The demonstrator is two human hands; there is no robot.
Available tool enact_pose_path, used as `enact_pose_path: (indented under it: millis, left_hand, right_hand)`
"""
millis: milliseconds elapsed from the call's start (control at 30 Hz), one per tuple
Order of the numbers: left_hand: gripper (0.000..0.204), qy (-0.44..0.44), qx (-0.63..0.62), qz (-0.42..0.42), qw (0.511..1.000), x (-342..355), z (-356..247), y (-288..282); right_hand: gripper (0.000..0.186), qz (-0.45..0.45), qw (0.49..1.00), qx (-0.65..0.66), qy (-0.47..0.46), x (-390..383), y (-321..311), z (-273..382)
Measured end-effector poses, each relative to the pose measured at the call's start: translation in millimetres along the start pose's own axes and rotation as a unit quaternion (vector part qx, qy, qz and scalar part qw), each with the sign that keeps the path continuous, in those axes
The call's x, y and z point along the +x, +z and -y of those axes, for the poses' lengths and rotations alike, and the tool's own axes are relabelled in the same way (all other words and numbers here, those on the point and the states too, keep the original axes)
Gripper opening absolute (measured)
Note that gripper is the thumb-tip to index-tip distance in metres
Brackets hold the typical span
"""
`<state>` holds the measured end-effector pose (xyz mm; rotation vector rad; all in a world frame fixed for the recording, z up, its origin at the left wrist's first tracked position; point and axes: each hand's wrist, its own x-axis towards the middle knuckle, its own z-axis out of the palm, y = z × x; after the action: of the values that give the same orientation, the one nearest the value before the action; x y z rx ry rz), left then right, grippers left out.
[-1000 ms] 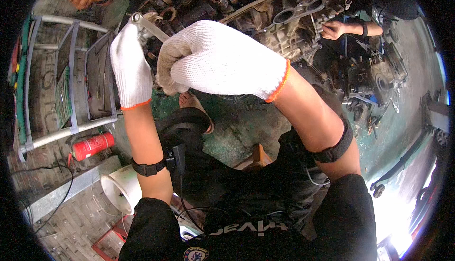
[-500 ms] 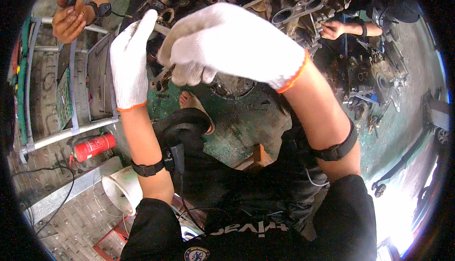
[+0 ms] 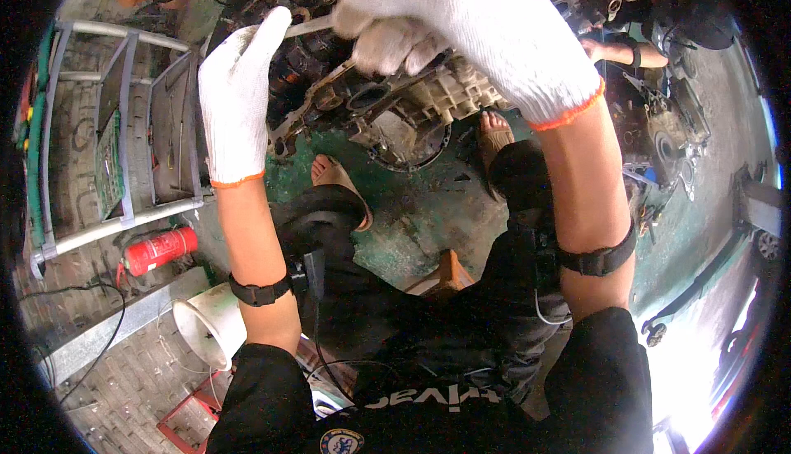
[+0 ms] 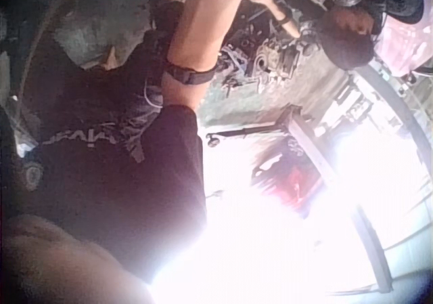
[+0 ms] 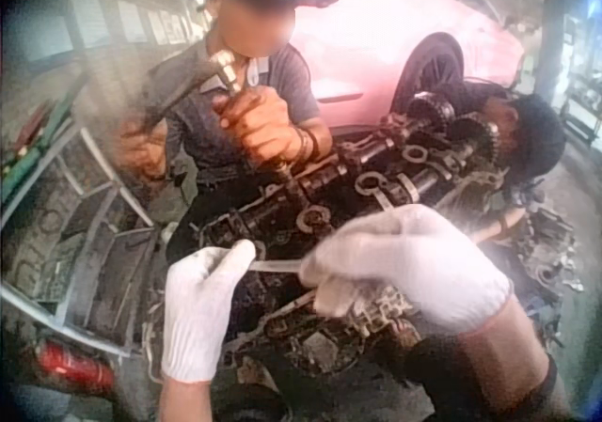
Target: The person uses a wrench to tighten bolts on a disassembled engine block. They repeatedly adjust the wrench and apply torque to secure components within the engine assembly.
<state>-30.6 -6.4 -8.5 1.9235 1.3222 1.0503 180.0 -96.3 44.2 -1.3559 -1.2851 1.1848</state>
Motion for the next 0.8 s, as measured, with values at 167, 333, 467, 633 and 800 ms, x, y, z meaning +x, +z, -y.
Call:
enact_pose_path:
  millis: [167,333,467,633,800]
  left_hand:
    - [0.043,0.016,-0.024,0.001,1.000,-1,-1,-2]
    - [0.042,0.005,-0.025,0.000,1.000,0,-1,-2]
    - [0.043,-0.048,-0.068,0.019,0.996,-1,-2,-1]
    - [0.038,-0.061,-0.144,0.017,0.988,-2,-2,-6]
    - [0.028,-0.080,-0.259,-0.037,0.962,-4,0,-14]
  right_hand:
    - [0.028,0.226,0.974,0.002,-0.012,-1,3,-11]
    - [0.021,0.280,0.938,-0.053,-0.199,0,48,-28]
    - [0.017,0.169,0.944,-0.115,-0.259,-5,91,-43]
    - [0.015,0.161,0.944,-0.068,-0.279,-7,90,-43]
    - [0.014,0.216,0.927,-0.072,-0.297,-8,73,-35]
